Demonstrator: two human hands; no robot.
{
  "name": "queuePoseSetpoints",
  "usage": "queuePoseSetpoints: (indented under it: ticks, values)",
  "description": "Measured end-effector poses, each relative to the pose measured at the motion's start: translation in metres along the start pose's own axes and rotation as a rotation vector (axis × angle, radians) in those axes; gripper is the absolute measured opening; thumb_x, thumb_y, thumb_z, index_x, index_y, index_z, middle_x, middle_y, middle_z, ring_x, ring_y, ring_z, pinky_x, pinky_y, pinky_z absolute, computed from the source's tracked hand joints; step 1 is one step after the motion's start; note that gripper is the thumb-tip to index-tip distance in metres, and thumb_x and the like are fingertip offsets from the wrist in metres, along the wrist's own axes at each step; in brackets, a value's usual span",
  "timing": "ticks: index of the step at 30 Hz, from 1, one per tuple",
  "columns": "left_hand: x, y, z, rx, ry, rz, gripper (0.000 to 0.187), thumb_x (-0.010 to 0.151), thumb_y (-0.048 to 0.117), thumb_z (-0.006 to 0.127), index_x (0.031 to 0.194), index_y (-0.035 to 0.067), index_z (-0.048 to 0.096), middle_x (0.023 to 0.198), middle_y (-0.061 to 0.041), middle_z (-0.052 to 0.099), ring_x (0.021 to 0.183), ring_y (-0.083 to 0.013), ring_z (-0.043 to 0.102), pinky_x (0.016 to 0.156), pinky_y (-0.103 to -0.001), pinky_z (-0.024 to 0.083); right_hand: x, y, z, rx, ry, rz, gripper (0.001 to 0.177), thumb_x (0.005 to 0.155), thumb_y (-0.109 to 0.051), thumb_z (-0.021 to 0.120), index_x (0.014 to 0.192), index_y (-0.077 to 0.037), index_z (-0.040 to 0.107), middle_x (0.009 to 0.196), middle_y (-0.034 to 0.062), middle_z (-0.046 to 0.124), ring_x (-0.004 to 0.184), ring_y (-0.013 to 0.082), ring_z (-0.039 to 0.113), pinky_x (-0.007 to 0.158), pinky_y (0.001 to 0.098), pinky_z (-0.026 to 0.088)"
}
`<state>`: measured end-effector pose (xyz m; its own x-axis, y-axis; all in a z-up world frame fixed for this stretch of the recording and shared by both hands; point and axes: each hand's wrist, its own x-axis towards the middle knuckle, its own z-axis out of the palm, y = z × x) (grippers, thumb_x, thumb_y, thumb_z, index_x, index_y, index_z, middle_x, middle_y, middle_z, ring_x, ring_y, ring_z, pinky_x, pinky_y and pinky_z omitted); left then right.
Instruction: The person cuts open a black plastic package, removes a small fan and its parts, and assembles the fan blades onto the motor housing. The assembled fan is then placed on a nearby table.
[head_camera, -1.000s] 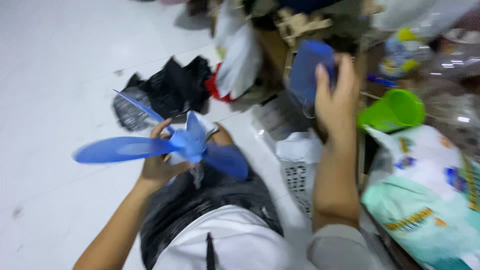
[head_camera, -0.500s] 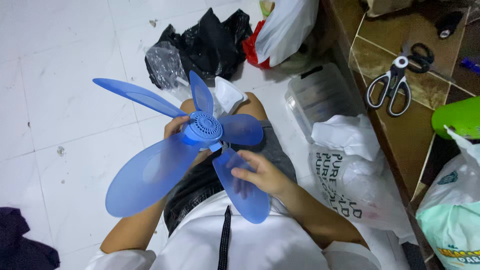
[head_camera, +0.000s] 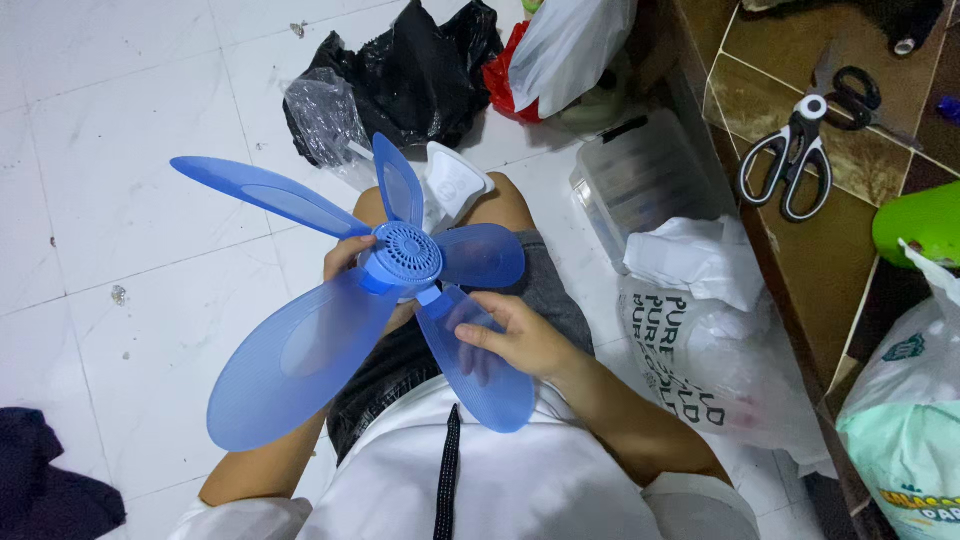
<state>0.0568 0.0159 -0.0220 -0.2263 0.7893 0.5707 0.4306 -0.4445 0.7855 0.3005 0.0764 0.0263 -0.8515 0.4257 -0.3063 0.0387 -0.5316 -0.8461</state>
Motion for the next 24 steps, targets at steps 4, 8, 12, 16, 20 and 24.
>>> queuePoseSetpoints:
  ticks: [4, 8, 12, 16, 20, 24]
  values:
    - [-0.002, -0.003, 0.002, -0.027, 0.006, -0.028, 0.089, 0.073, 0.015, 0.096, 0.141, 0.009, 0.039, 0.126, -0.009, 0.058, 0.115, -0.0174, 0.064, 0.106, -0.034, 0.050, 0.004, 0.002, -0.005, 0.039, -0.054, -0.005, 0.023, 0.102, -0.014, 0.062, 0.118, 0.002, 0.059, 0.090, 0.0116, 0.068, 0.074, 0.0186, 0.072, 0.058, 0.0308, 0.061]
    - [0.003, -0.008, 0.006, 0.043, 0.119, 0.084, 0.079, 0.067, 0.016, 0.097, 0.131, 0.009, 0.051, 0.117, -0.007, 0.060, 0.104, -0.0154, 0.065, 0.095, -0.031, 0.049, 0.006, 0.001, -0.007, 0.068, -0.089, 0.006, 0.021, 0.103, -0.014, 0.061, 0.116, 0.002, 0.058, 0.089, 0.0111, 0.068, 0.072, 0.0179, 0.072, 0.057, 0.0307, 0.060]
    - [0.004, 0.001, 0.000, 0.047, -0.022, 0.009, 0.067, 0.066, 0.014, 0.092, 0.123, 0.009, 0.056, 0.117, -0.012, 0.056, 0.110, -0.0229, 0.062, 0.098, -0.034, 0.049, 0.004, 0.001, -0.009, 0.052, -0.087, 0.099, 0.022, 0.105, -0.020, 0.056, 0.109, 0.002, 0.058, 0.075, 0.0144, 0.069, 0.055, 0.0198, 0.068, 0.048, 0.0300, 0.055]
    - [0.009, 0.017, -0.009, 0.054, -0.153, -0.036, 0.069, 0.070, 0.013, 0.095, 0.127, 0.010, 0.056, 0.119, -0.014, 0.056, 0.112, -0.0261, 0.062, 0.098, -0.034, 0.051, 0.004, 0.000, -0.008, 0.046, -0.058, 0.171, 0.025, 0.106, -0.023, 0.053, 0.105, 0.001, 0.058, 0.071, 0.0154, 0.069, 0.050, 0.0215, 0.067, 0.045, 0.0304, 0.054]
    - [0.020, 0.028, -0.014, -0.019, -0.196, -0.040, 0.065, 0.074, 0.011, 0.091, 0.129, 0.008, 0.056, 0.127, -0.018, 0.055, 0.121, -0.0305, 0.062, 0.103, -0.038, 0.052, 0.007, 0.000, 0.000, 0.073, -0.039, 0.149, 0.025, 0.106, -0.026, 0.051, 0.105, -0.001, 0.056, 0.070, 0.0143, 0.068, 0.049, 0.0209, 0.066, 0.043, 0.0298, 0.053]
    - [0.030, 0.024, -0.019, 0.094, -0.213, -0.119, 0.062, 0.070, 0.011, 0.094, 0.124, 0.007, 0.063, 0.112, -0.016, 0.061, 0.108, -0.0286, 0.068, 0.097, -0.039, 0.054, 0.011, 0.001, 0.008, 0.118, -0.030, 0.066, 0.026, 0.108, -0.028, 0.052, 0.106, -0.002, 0.057, 0.070, 0.0134, 0.067, 0.048, 0.0199, 0.064, 0.042, 0.0270, 0.049]
